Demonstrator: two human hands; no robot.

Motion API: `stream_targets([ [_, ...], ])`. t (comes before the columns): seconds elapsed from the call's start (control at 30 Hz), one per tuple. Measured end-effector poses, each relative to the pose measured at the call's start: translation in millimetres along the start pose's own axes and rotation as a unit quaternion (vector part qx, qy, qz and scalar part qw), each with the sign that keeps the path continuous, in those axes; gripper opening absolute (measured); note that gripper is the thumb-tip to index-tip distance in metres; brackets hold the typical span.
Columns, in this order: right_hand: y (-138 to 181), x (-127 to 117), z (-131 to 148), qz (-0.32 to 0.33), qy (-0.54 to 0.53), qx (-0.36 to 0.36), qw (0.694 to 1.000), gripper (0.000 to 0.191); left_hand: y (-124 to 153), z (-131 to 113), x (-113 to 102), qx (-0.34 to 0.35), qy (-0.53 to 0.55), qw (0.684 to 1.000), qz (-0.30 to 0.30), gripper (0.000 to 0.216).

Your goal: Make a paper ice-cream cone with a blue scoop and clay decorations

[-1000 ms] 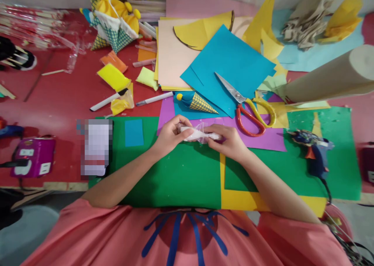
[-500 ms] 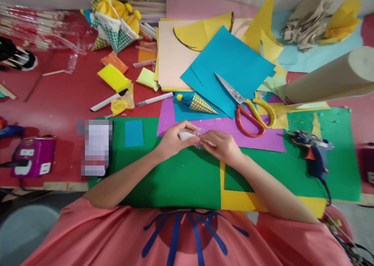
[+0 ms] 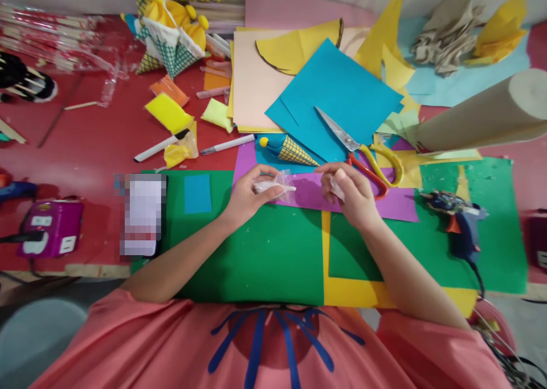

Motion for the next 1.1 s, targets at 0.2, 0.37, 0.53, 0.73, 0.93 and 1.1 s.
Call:
stream_targets([
  [0.2,8,20,4,0.052,0.153,-0.004,0.987,0.023,4,-6,3,0.030,-0.052,0.998,0.016,0.043],
  [0.37,9,24,-1,0.077,0.142,0.025,0.987,0.028,5,-11,5,0.068,-0.073,0.995,0.022,0.039],
  [0.53,9,27,-14,0.106,0.074,0.095,0.987,0.033,7,-21,8,0.120,-0.083,0.989,0.024,0.040],
  [0.73,12,38,-17,0.157,0.024,0.109,0.981,0.041,12,-21,13,0.142,-0.114,0.982,0.050,0.041],
  [0.93,16,46,-13,0.171,0.117,0.068,0.976,0.043,13,-18,20,0.147,-0.164,0.973,0.073,0.038],
  [1.1,17,49,-10,0.184,0.123,0.054,0.974,0.038,19,-22,30,0.164,-0.190,0.962,0.110,0.028],
])
Point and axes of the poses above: each hand's wrist, its own y-axis away from the middle knuckle, its own x-axis out of the palm, z = x × y, the point moved 9 cm from there along -y, towards the middle knuckle, and after that the axes turned 14 degrees about y, right-handed, at the moved point
